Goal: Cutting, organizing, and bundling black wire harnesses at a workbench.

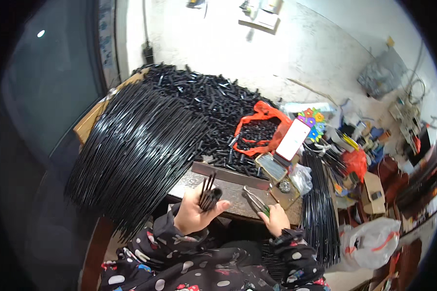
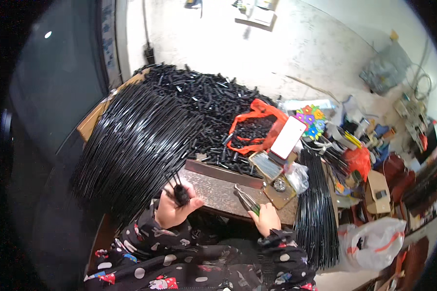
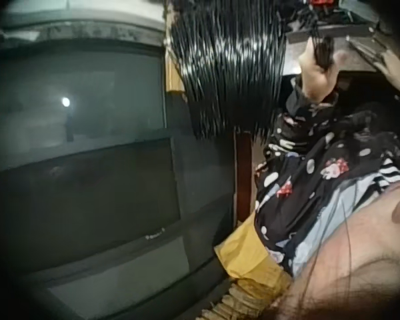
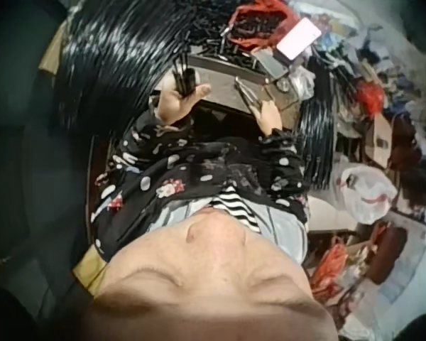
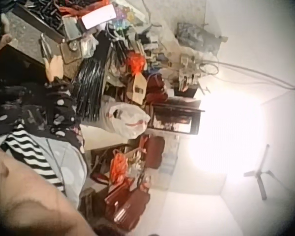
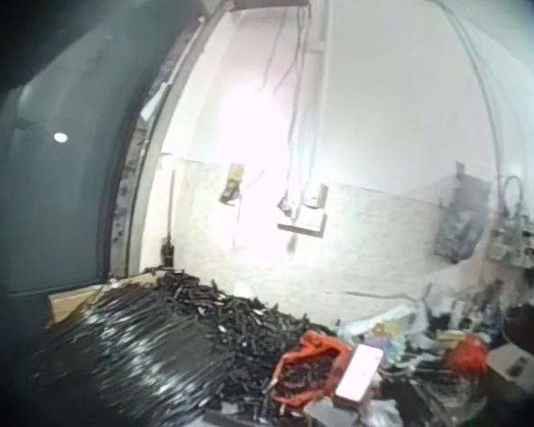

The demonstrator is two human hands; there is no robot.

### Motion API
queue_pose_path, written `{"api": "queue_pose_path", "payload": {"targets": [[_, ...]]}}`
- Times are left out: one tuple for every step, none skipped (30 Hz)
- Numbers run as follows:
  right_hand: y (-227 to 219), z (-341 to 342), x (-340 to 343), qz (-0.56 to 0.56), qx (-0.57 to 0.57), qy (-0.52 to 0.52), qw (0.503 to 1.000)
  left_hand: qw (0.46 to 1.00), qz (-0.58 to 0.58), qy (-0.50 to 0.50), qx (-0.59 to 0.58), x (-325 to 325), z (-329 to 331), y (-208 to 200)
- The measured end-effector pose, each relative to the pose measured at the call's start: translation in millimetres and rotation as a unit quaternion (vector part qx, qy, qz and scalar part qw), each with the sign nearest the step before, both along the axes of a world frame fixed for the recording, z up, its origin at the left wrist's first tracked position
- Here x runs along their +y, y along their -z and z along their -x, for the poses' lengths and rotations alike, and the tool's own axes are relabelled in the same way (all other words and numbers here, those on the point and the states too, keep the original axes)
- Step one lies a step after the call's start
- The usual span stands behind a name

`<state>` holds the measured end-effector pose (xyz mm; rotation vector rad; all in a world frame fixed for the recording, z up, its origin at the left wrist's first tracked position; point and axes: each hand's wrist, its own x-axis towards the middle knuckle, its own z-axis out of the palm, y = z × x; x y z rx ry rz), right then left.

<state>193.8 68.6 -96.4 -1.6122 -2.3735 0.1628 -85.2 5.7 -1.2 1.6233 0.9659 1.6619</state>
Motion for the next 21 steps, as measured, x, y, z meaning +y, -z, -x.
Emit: {"api": "queue_pose_path", "payload": {"targets": [[9, -1, 0, -0.011, -0.02, 0.014, 1.0, 1.0, 0.007, 0.015, -0.002, -1, 2, 5], [16, -2, 1, -0.009, -0.016, 0.026, 0.999, 0.999, 0.014, 0.034, -0.027, 0, 1, 8], [21, -2, 1, -0.023, -0.043, 0.029, 0.998, 0.997, 0.023, 0.05, -0.051, 0, 1, 11], [25, -1, 1, -0.037, -0.069, 0.033, 0.996, 0.991, 0.047, 0.073, -0.101, -2, 2, 10], [25, -2, 0, -0.034, -0.065, 0.043, 0.996, 0.981, 0.071, 0.097, -0.153, -2, 2, 9], [24, -4, -1, -0.055, -0.087, 0.031, 0.994, 0.98, 0.062, 0.105, -0.158, 0, 5, 9], [21, -6, -3, -0.075, -0.11, 0.019, 0.991, 0.981, 0.048, 0.117, -0.148, 3, 11, 12], [17, -8, -4, -0.039, -0.114, 0.008, 0.993, 0.974, 0.042, 0.14, -0.174, 6, 13, 14], [11, -11, 4, -0.038, -0.11, 0.014, 0.993, 0.966, 0.035, 0.16, -0.2, 7, 14, 12], [2, -13, 18, -0.03, -0.045, -0.043, 0.998, 0.969, 0.013, 0.148, -0.196, 9, 15, 14], [-6, -12, 35, -0.022, 0.023, -0.104, 0.994, 0.966, 0.008, 0.153, -0.21, 12, 16, 18], [-30, -8, 50, -0.052, 0.081, -0.076, 0.992, 0.967, 0.011, 0.15, -0.204, 14, 16, 21], [-55, -4, 67, -0.083, 0.14, -0.049, 0.985, 0.969, 0.014, 0.147, -0.198, 15, 16, 23], [-63, -3, 92, -0.147, 0.135, -0.016, 0.98, 0.971, 0.029, 0.149, -0.185, 15, 17, 25], [-71, -7, 115, -0.213, 0.125, 0.021, 0.969, 0.972, 0.04, 0.153, -0.176, 16, 16, 27], [-76, -8, 133, -0.264, 0.085, 0.037, 0.96, 0.969, 0.043, 0.17, -0.176, 16, 17, 29], [-81, -12, 147, -0.316, 0.042, 0.055, 0.946, 0.97, 0.046, 0.171, -0.168, 16, 17, 28], [-79, -16, 160, -0.322, 0.019, 0.077, 0.943, 0.963, 0.048, 0.185, -0.188, 18, 16, 30], [-76, -21, 170, -0.326, 0.017, 0.08, 0.942, 0.956, 0.051, 0.2, -0.208, 21, 15, 32], [-72, -19, 180, -0.348, -0.024, 0.085, 0.933, 0.956, 0.051, 0.195, -0.214, 22, 17, 33], [-68, -19, 189, -0.369, -0.067, 0.09, 0.923, 0.957, 0.056, 0.185, -0.218, 23, 19, 34]]}}
